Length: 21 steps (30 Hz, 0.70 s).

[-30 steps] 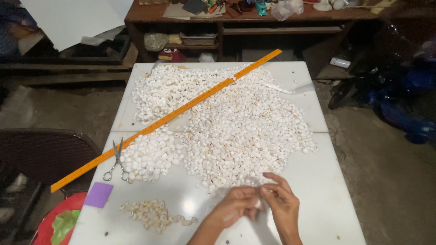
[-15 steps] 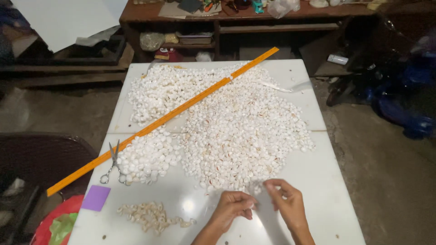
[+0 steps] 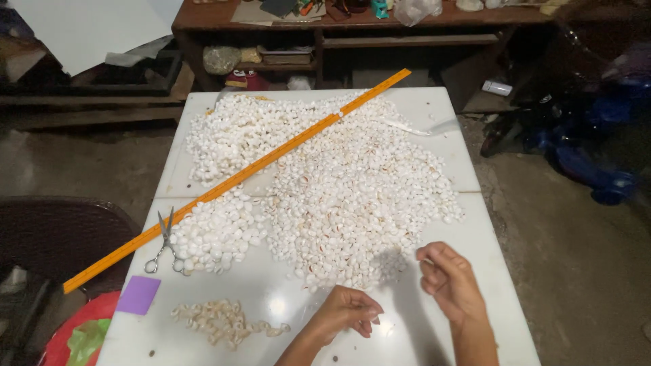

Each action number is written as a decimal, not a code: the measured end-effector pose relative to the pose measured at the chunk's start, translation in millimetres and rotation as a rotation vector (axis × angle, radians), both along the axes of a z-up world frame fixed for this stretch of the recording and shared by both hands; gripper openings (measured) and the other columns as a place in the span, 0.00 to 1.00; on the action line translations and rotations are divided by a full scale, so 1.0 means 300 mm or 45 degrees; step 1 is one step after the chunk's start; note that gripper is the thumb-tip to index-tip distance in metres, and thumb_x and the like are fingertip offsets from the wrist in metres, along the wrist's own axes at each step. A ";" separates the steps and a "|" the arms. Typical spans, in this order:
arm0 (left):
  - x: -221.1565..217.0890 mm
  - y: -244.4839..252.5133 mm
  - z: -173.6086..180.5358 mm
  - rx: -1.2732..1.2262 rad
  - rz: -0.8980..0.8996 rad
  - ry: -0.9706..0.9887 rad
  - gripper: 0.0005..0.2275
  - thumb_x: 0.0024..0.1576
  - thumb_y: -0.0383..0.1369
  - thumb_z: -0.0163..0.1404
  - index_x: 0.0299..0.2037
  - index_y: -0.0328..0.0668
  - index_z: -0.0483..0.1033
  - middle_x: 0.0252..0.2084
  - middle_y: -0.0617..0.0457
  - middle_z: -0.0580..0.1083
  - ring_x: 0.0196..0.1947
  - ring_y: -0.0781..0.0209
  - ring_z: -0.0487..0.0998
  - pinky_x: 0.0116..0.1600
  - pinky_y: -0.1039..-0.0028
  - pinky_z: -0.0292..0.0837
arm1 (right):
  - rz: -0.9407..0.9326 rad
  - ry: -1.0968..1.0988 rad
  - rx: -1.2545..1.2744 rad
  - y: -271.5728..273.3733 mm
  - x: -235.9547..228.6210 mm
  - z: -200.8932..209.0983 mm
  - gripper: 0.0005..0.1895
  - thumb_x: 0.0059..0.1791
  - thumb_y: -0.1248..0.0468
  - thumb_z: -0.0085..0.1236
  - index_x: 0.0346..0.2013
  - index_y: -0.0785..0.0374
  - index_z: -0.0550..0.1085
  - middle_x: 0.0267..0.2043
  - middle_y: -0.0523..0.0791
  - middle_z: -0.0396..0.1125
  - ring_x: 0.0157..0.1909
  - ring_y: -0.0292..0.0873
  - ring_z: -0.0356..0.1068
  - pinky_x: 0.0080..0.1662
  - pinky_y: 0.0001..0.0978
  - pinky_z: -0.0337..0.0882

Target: Sorting and inspecting small white shells from a large pile on a table

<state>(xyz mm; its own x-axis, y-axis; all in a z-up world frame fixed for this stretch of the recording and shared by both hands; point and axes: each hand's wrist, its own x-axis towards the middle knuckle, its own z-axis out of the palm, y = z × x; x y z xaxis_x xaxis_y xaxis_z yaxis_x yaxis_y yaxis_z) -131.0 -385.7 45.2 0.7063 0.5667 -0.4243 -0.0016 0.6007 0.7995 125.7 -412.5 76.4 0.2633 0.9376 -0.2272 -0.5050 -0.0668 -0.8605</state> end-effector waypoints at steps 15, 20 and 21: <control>-0.125 -0.045 -0.001 0.072 -0.039 0.221 0.05 0.55 0.28 0.63 0.33 0.30 0.85 0.24 0.46 0.80 0.20 0.65 0.78 0.28 0.78 0.77 | -0.492 -0.054 0.060 0.039 0.141 0.095 0.05 0.54 0.65 0.59 0.40 0.65 0.75 0.38 0.52 0.74 0.24 0.39 0.68 0.30 0.31 0.75; -0.154 -0.049 0.076 0.229 -0.111 0.255 0.19 0.56 0.30 0.62 0.59 0.38 0.82 0.29 0.51 0.82 0.21 0.70 0.78 0.29 0.82 0.80 | -0.466 -0.220 0.081 0.018 0.150 0.100 0.06 0.54 0.64 0.59 0.41 0.65 0.77 0.28 0.48 0.70 0.19 0.35 0.57 0.25 0.29 0.67; -0.168 -0.030 0.070 0.220 -0.098 0.261 0.19 0.56 0.30 0.62 0.59 0.38 0.82 0.29 0.51 0.82 0.21 0.70 0.78 0.29 0.82 0.80 | -0.451 -0.216 0.074 -0.033 0.162 0.105 0.06 0.54 0.64 0.59 0.41 0.65 0.77 0.28 0.48 0.70 0.19 0.35 0.57 0.25 0.29 0.67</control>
